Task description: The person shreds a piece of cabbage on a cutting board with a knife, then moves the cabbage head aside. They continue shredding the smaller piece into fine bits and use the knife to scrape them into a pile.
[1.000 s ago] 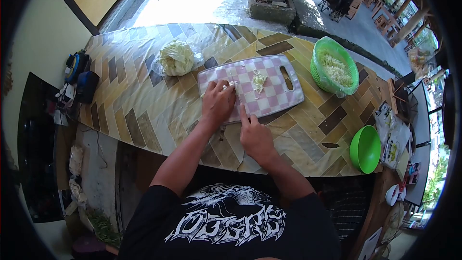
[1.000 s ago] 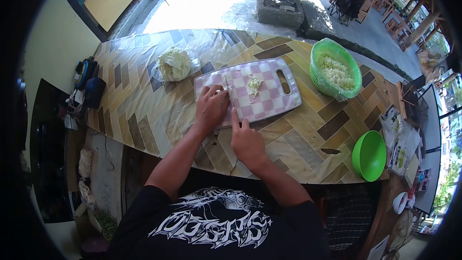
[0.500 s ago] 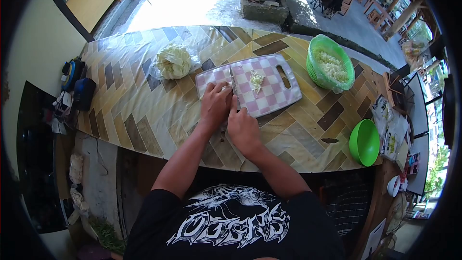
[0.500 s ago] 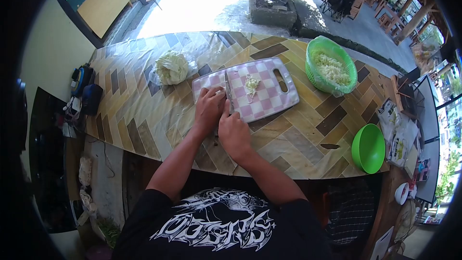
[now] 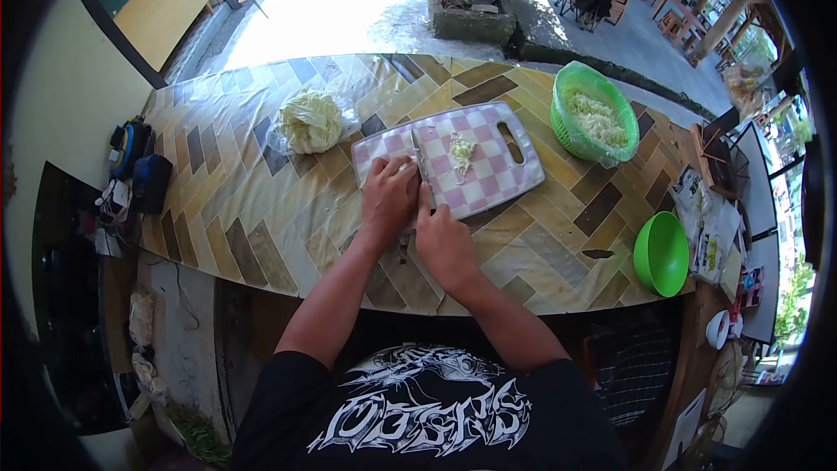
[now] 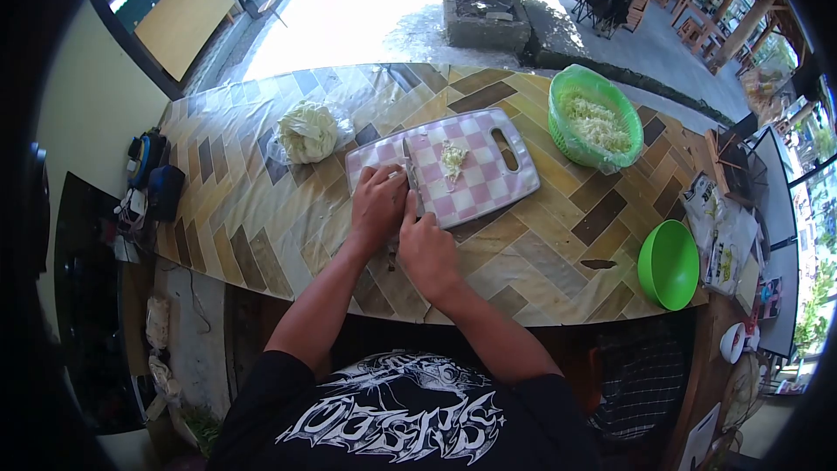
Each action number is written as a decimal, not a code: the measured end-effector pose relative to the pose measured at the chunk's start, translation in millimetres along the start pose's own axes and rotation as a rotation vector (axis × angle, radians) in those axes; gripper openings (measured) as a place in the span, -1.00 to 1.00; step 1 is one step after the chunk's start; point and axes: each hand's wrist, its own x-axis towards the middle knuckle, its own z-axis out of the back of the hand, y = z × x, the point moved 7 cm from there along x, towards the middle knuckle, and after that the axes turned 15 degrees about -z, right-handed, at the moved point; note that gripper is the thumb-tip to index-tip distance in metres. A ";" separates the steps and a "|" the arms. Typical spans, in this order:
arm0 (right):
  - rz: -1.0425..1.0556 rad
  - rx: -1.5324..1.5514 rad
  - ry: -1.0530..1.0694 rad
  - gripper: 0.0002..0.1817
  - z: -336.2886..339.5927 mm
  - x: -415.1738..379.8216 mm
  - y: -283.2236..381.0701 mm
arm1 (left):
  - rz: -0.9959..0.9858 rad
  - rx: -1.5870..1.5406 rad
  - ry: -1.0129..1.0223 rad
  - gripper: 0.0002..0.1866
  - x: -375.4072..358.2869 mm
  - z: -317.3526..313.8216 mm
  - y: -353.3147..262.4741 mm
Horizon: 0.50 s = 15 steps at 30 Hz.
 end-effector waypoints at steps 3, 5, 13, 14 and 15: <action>0.057 0.030 -0.054 -0.27 7.4 8.3 -3.3 | -0.010 0.027 -0.006 -0.80 -1.0 -3.2 1.8; 0.066 0.067 0.000 -0.25 19.9 2.1 -2.8 | -0.006 0.033 0.002 -0.81 -1.0 -2.8 2.0; 0.011 -0.037 -0.019 -0.28 -1.6 -4.0 1.7 | -0.015 0.001 -0.020 -0.81 -0.8 2.1 -1.4; 0.013 -0.033 -0.037 -0.28 -3.3 1.7 1.3 | -0.011 0.004 -0.020 -0.80 -1.1 2.3 -1.8; 0.022 -0.016 -0.039 -0.28 -3.8 6.4 1.2 | -0.008 0.007 -0.019 -0.79 -1.6 2.6 -2.5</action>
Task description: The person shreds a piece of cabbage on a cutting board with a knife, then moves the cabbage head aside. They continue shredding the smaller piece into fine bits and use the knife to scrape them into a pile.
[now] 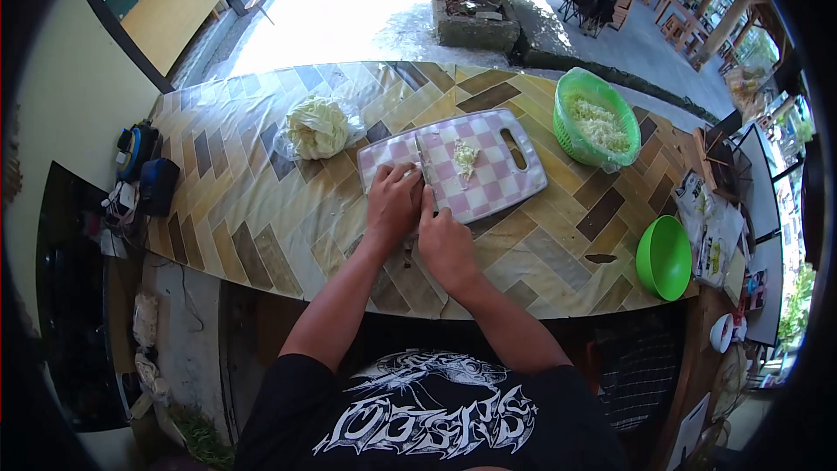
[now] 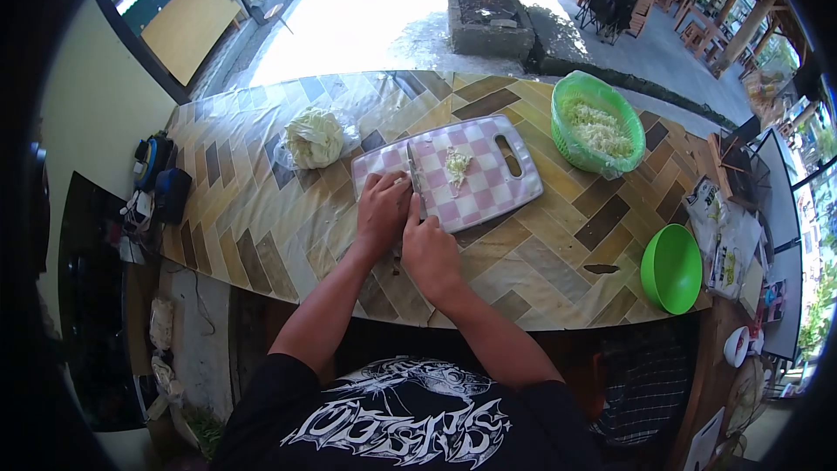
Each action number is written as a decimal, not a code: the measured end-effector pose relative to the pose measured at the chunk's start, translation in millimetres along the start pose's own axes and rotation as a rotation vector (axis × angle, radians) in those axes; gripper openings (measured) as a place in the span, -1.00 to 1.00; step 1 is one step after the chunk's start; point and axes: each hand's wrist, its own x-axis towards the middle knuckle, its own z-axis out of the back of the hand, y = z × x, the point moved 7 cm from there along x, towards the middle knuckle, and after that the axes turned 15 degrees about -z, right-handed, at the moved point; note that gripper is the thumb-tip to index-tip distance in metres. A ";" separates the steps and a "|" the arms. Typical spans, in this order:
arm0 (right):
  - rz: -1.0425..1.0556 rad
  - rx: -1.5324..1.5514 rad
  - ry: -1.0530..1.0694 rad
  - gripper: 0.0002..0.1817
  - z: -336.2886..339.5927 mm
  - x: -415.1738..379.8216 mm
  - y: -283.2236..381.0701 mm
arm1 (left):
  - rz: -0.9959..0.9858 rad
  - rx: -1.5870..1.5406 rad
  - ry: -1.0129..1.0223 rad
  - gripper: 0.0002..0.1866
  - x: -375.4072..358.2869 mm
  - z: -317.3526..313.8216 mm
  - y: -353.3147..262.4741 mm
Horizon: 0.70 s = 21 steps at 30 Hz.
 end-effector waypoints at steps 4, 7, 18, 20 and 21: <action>0.011 0.068 0.055 -0.27 12.6 3.8 -2.0 | -0.006 0.052 0.007 -0.78 -1.3 -5.3 1.6; 0.007 0.054 0.082 -0.27 28.4 -11.8 -0.2 | -0.002 0.084 0.008 -0.77 -2.4 -5.7 2.7; -0.002 0.123 0.100 -0.25 26.5 9.7 -12.6 | 0.022 0.007 0.012 -0.75 -3.5 -6.6 6.1; -0.001 0.112 0.103 -0.25 42.8 -0.1 -10.6 | 0.015 0.018 0.012 -0.75 -1.3 -6.3 6.8; -0.009 0.082 0.103 -0.25 41.8 -4.6 -9.1 | 0.015 0.024 0.011 -0.75 -1.2 -6.8 7.0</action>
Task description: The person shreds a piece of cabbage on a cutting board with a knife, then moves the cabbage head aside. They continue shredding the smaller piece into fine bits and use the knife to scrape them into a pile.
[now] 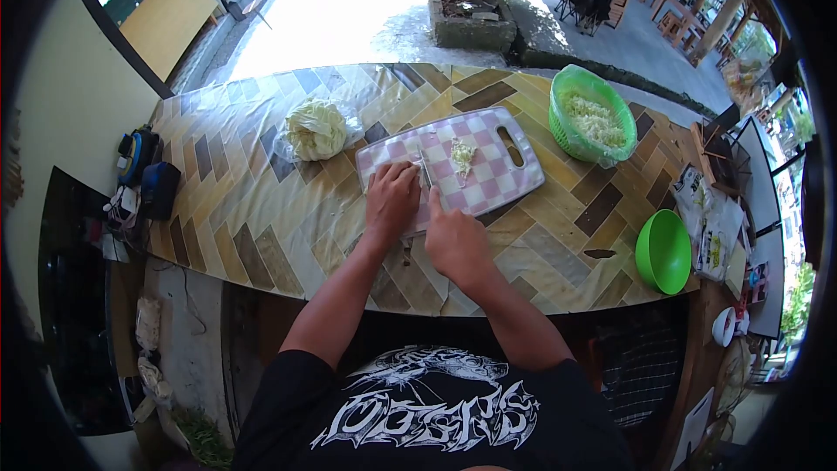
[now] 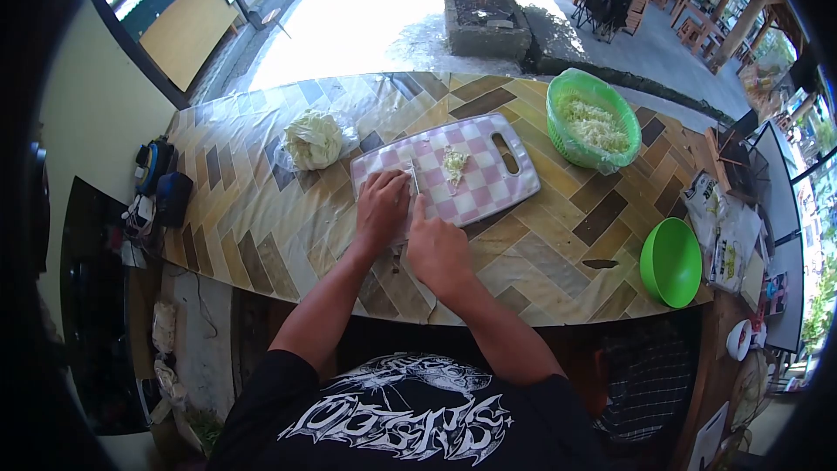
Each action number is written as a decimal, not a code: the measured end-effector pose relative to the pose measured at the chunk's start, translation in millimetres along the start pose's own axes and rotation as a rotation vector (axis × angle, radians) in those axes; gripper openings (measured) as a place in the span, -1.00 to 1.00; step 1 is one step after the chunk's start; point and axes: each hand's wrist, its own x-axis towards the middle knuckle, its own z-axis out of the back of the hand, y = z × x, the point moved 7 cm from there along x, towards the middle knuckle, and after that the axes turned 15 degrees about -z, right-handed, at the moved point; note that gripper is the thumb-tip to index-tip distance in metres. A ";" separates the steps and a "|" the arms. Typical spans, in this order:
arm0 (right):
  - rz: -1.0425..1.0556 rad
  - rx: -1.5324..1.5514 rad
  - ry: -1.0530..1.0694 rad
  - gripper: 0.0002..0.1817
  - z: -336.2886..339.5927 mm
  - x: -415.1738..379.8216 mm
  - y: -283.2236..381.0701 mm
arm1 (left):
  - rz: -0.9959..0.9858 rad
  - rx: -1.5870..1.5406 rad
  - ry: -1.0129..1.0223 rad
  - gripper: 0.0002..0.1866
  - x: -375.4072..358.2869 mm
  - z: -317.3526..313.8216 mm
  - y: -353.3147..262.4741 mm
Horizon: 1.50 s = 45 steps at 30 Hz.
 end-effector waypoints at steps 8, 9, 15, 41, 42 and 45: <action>-0.009 0.004 -0.082 -0.26 -34.2 16.9 -5.8 | 0.013 -0.028 -0.012 -0.73 -0.1 4.1 -3.1; 0.008 0.009 -0.081 -0.26 -27.9 18.6 -6.5 | 0.003 -0.016 -0.022 -0.73 0.0 4.8 -3.8; 0.019 -0.044 -0.062 -0.27 -10.8 -6.2 0.0 | 0.009 -0.016 -0.018 -0.75 -1.2 0.5 -0.1; 0.032 -0.019 -0.049 -0.25 -11.0 -0.6 -0.8 | 0.014 -0.051 0.000 -0.72 -0.3 2.1 1.0; 0.029 -0.030 -0.062 -0.26 -13.9 -3.9 -1.1 | 0.015 -0.049 -0.001 -0.73 -0.6 1.9 1.2; 0.020 -0.049 -0.105 -0.26 -25.3 -5.7 -1.0 | 0.015 -0.045 -0.013 -0.73 -0.2 3.7 -0.9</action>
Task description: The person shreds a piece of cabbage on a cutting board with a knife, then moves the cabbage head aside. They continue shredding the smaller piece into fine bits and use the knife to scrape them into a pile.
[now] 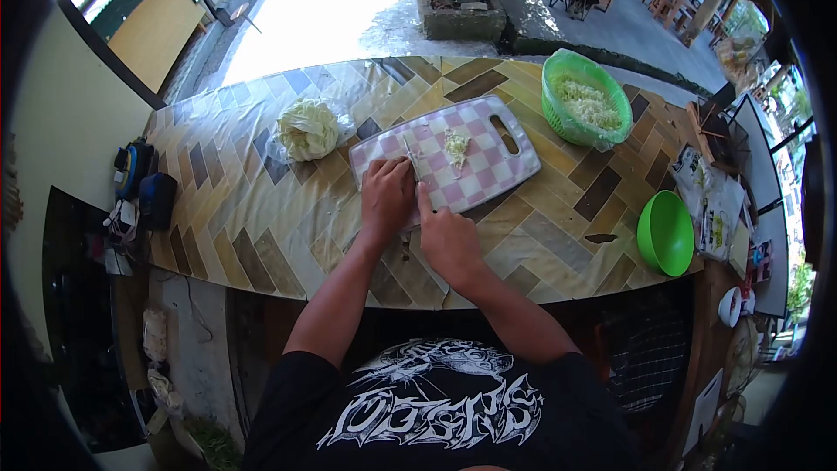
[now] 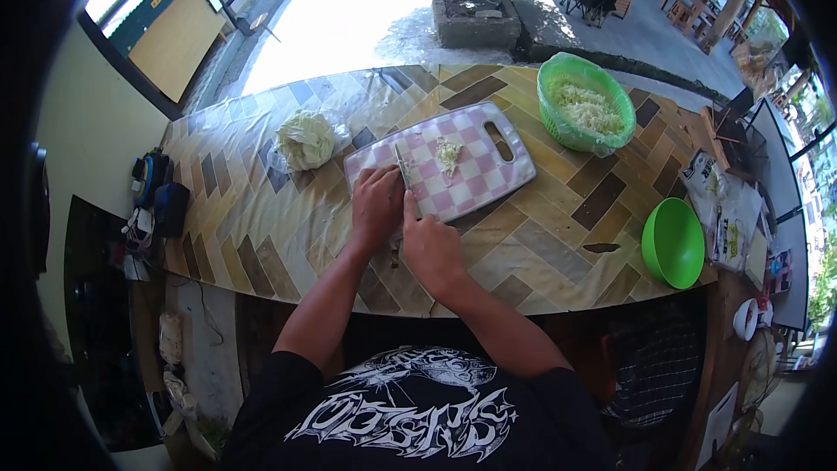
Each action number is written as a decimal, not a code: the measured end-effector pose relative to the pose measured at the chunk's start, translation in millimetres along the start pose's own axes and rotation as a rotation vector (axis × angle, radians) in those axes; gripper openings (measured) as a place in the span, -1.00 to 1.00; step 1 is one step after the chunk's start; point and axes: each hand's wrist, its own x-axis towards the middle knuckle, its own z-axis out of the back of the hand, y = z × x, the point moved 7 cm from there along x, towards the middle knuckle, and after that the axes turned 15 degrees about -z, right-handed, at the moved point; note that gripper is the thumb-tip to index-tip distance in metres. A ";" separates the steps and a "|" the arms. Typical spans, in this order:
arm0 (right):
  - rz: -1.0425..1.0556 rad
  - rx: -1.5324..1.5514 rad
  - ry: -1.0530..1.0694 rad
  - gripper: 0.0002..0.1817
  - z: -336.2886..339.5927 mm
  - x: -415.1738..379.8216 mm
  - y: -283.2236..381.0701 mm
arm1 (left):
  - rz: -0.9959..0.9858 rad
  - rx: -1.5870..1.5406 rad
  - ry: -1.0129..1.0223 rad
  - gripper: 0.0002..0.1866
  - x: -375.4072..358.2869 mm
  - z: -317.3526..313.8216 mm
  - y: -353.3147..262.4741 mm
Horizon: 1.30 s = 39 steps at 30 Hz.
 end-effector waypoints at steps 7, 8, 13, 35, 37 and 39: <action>0.010 0.056 0.025 -0.27 2.4 18.5 0.2 | 0.004 0.001 -0.009 -0.74 -1.8 -3.9 3.4; 0.015 0.069 0.051 -0.27 10.6 16.7 1.7 | 0.002 0.002 -0.005 -0.74 -1.1 -3.5 4.4; -0.005 0.029 0.033 -0.27 7.5 2.9 0.8 | 0.025 -0.035 -0.012 -0.74 1.9 2.4 -0.3; 0.020 0.087 0.027 -0.26 -0.7 27.0 1.4 | -0.007 -0.017 -0.018 -0.77 1.4 1.7 -0.8; 0.022 0.089 0.032 -0.26 6.2 24.9 -2.3 | -0.012 -0.007 -0.017 -0.77 1.2 1.7 -1.2; 0.022 0.073 0.036 -0.25 7.4 23.1 -3.1 | -0.009 -0.015 -0.018 -0.77 1.2 2.1 -0.7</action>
